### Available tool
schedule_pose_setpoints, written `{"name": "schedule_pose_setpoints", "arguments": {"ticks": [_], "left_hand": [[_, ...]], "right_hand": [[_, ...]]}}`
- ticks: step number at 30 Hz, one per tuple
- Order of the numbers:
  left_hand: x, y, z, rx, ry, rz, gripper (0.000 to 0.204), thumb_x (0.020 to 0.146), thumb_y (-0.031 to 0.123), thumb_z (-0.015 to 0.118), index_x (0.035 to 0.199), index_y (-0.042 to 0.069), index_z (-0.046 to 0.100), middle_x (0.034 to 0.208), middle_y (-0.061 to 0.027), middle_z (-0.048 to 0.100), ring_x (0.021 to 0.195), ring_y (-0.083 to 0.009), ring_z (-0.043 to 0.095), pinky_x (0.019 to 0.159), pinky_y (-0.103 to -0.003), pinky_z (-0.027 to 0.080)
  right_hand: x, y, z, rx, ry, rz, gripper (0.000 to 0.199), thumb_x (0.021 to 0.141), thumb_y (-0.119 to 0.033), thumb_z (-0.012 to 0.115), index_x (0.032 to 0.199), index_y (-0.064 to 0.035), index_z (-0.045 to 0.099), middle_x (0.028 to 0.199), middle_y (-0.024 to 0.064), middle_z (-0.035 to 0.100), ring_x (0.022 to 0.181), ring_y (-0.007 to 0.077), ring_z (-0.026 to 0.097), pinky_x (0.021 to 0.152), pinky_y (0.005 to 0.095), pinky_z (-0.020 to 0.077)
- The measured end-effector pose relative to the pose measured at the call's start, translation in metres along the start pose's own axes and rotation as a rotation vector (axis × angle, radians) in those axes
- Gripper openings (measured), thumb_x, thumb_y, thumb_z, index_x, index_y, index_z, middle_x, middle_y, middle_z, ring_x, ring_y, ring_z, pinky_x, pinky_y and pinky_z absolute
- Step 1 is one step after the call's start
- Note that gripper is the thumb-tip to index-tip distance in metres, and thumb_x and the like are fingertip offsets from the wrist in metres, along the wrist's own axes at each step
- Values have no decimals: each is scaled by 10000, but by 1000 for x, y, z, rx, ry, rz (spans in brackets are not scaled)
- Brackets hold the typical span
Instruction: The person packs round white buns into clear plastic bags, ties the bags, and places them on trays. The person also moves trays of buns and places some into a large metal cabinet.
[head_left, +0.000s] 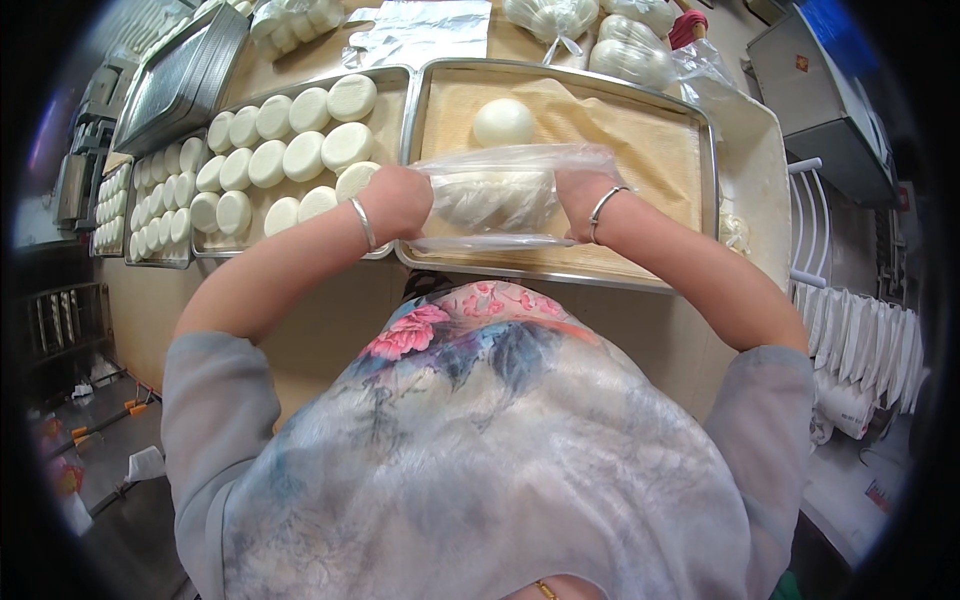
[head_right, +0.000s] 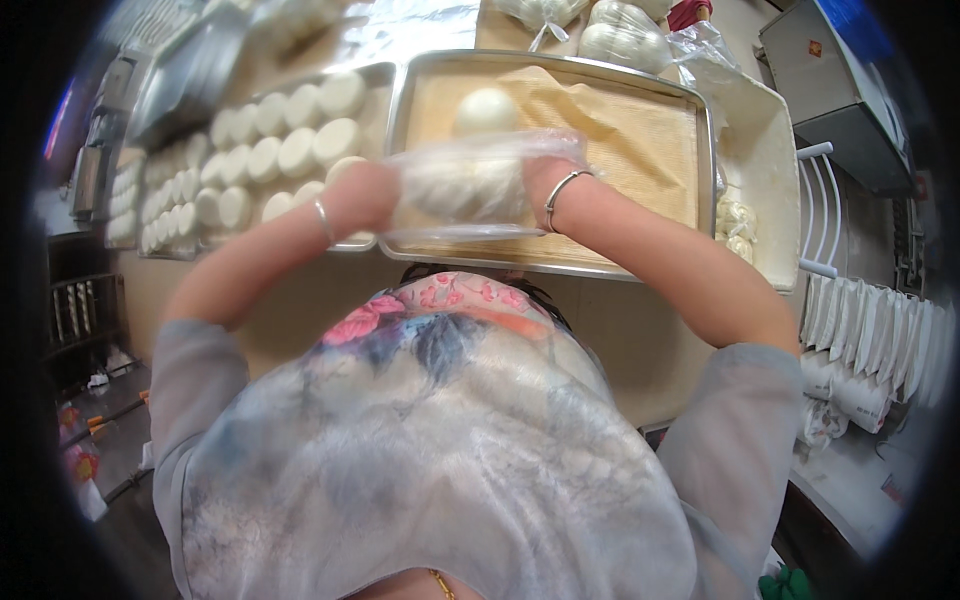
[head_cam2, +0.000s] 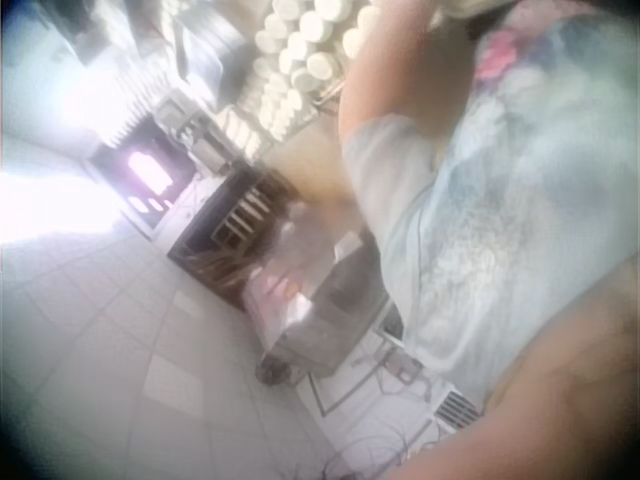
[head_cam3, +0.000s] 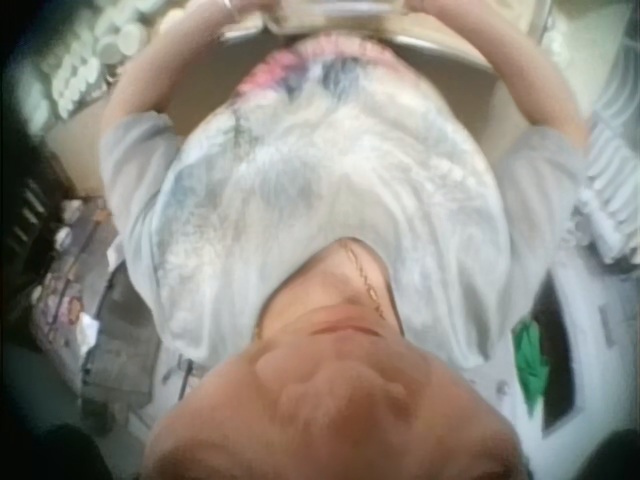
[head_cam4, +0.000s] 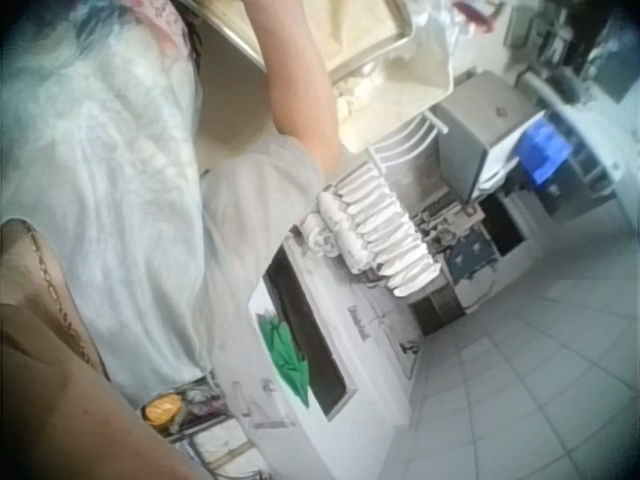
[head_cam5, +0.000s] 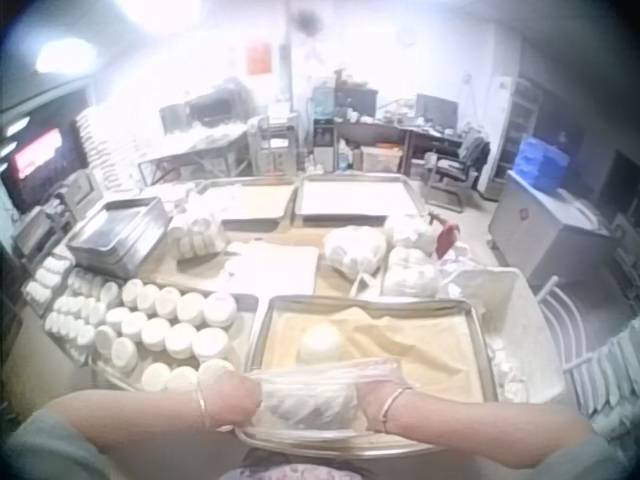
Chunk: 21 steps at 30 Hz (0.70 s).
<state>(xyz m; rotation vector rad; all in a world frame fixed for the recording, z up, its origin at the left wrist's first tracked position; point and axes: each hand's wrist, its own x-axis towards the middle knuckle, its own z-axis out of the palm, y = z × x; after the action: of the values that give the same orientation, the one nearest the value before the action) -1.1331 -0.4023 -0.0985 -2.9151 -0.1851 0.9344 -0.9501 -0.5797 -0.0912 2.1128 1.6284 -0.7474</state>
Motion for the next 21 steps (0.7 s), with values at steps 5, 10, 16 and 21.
{"name": "schedule_pose_setpoints", "arguments": {"ticks": [5,10,16,21], "left_hand": [[26,11,45,-187,97,-84,361,640,309,802,844,33,691,819,-145,689,758,-295,680,678,-391,543],[46,10,87,-533,330,-164,412,645,332,806,892,29,678,831,-164,681,796,-327,662,716,-409,536],[74,1,116,-697,415,-84,538,609,374,829,996,44,653,927,-166,677,878,-332,642,771,-415,518],[81,-14,99,-883,497,11,632,594,372,828,1092,42,622,980,-179,668,922,-326,635,806,-408,511]], "right_hand": [[32,11,37,-89,91,-20,581,593,-288,846,1070,-23,645,1102,171,630,1064,334,585,935,385,468],[56,27,91,436,476,-191,800,612,-190,813,1302,-27,444,1306,185,483,1194,356,477,1023,399,399],[79,35,124,591,413,-103,841,628,-156,803,1356,-42,398,1297,184,508,1184,375,489,1018,398,408],[94,44,112,772,342,-170,642,656,-165,770,1242,-54,532,1112,167,633,1042,338,596,918,378,475]]}}
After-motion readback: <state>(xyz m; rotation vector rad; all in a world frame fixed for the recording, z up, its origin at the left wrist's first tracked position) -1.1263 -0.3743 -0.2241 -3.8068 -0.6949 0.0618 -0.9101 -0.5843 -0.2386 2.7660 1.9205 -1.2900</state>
